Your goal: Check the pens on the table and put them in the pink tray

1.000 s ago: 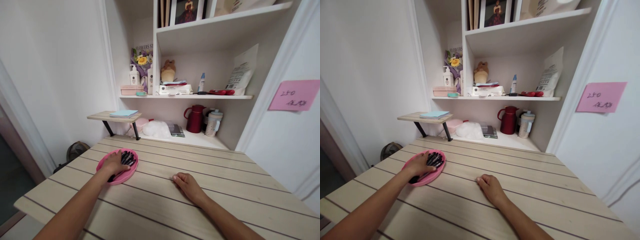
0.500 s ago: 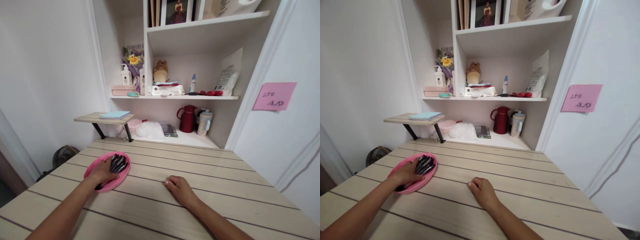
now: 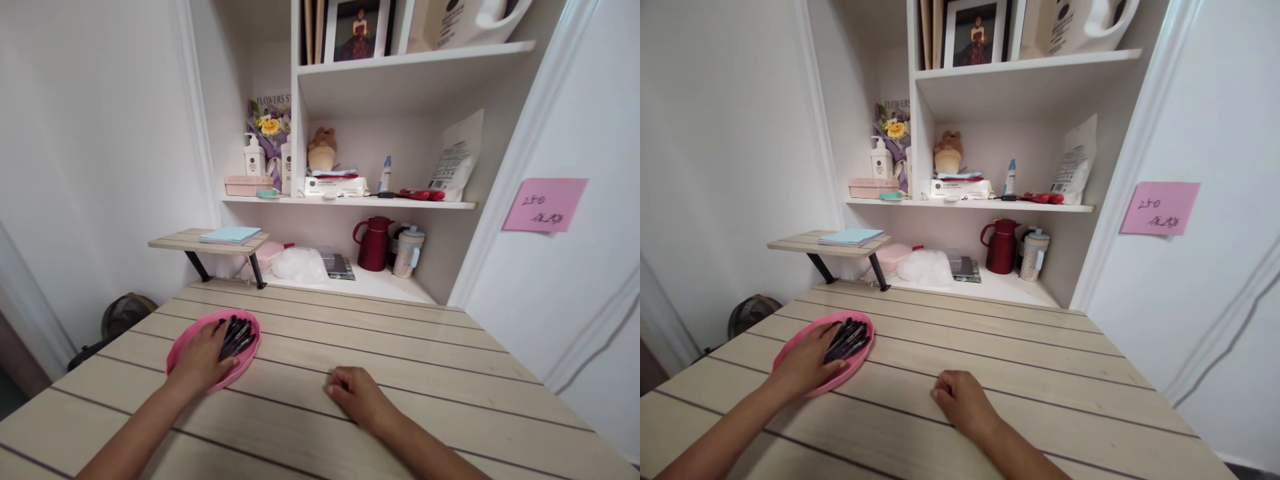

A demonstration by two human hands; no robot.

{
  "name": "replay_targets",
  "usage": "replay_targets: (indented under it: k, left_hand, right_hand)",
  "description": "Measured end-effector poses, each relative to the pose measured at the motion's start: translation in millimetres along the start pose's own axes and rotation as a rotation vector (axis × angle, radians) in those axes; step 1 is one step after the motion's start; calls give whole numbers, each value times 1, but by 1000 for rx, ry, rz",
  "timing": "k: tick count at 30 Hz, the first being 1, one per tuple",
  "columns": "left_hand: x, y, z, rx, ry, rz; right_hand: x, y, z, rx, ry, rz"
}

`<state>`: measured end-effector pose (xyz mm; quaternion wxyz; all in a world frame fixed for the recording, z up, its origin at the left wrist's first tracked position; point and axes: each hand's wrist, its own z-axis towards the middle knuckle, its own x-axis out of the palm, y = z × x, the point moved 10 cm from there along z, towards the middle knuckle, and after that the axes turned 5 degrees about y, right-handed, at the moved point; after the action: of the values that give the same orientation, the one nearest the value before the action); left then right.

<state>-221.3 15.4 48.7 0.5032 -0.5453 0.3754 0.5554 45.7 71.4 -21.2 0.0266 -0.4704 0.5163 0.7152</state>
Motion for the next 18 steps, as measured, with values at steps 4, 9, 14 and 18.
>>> replay_targets:
  k: [4, 9, 14, 18]
  left_hand:
    - [-10, -43, -30, 272, -159, -62]
    - [-25, 4, -21, 69, -271, -23]
    - [-33, 41, -14, -11, -345, 63]
    - [-30, -27, -40, 290, -514, -2]
  right_hand:
    - [14, 27, -13, -101, 70, -52]
    - [21, 59, -24, -169, 81, -115]
    - [11, 71, -29, -182, 3, -49]
    - [-5, 67, -32, -272, -180, -126]
